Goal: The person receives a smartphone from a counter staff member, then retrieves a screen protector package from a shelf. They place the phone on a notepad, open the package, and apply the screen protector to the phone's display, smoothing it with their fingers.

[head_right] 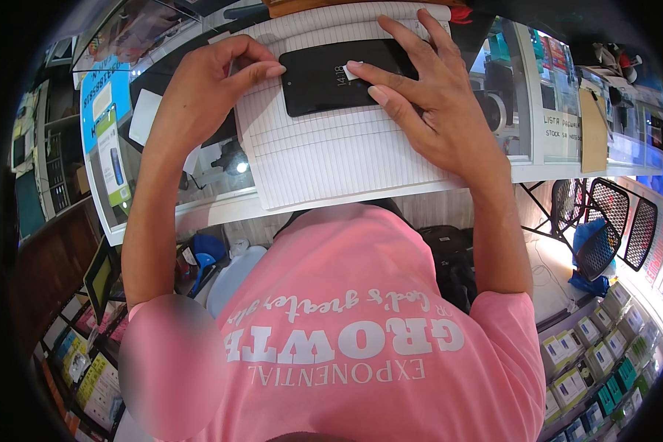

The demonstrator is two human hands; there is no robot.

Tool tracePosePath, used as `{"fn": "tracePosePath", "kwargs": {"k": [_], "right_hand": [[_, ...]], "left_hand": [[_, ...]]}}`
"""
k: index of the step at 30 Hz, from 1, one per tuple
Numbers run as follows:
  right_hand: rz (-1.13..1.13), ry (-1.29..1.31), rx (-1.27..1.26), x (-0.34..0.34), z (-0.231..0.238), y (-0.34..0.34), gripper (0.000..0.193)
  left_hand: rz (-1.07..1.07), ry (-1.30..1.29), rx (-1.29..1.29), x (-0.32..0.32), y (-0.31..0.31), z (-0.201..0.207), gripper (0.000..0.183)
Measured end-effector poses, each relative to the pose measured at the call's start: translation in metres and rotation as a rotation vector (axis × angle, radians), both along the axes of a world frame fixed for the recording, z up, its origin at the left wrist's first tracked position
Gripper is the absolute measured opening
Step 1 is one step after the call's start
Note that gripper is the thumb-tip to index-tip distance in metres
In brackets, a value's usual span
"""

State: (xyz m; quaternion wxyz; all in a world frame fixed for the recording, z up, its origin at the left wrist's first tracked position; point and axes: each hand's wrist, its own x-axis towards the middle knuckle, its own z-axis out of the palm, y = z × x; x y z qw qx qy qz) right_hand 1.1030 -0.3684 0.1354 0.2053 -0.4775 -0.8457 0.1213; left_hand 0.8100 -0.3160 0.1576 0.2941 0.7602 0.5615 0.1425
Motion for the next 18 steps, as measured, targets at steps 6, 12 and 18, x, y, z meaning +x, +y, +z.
{"fn": "tracePosePath", "kwargs": {"k": [6, 12, 18], "right_hand": [[-0.007, 0.010, -0.002, 0.001, -0.002, 0.000, 0.033], [-0.015, 0.025, -0.003, 0.000, -0.003, -0.001, 0.033], [-0.037, 0.038, -0.023, -0.001, -0.002, -0.003, 0.032]], "left_hand": [[-0.031, 0.022, 0.031, 0.004, 0.003, 0.005, 0.029], [-0.084, 0.065, 0.047, 0.003, 0.003, 0.008, 0.029], [-0.091, 0.077, 0.078, 0.003, 0.002, 0.006, 0.028]]}}
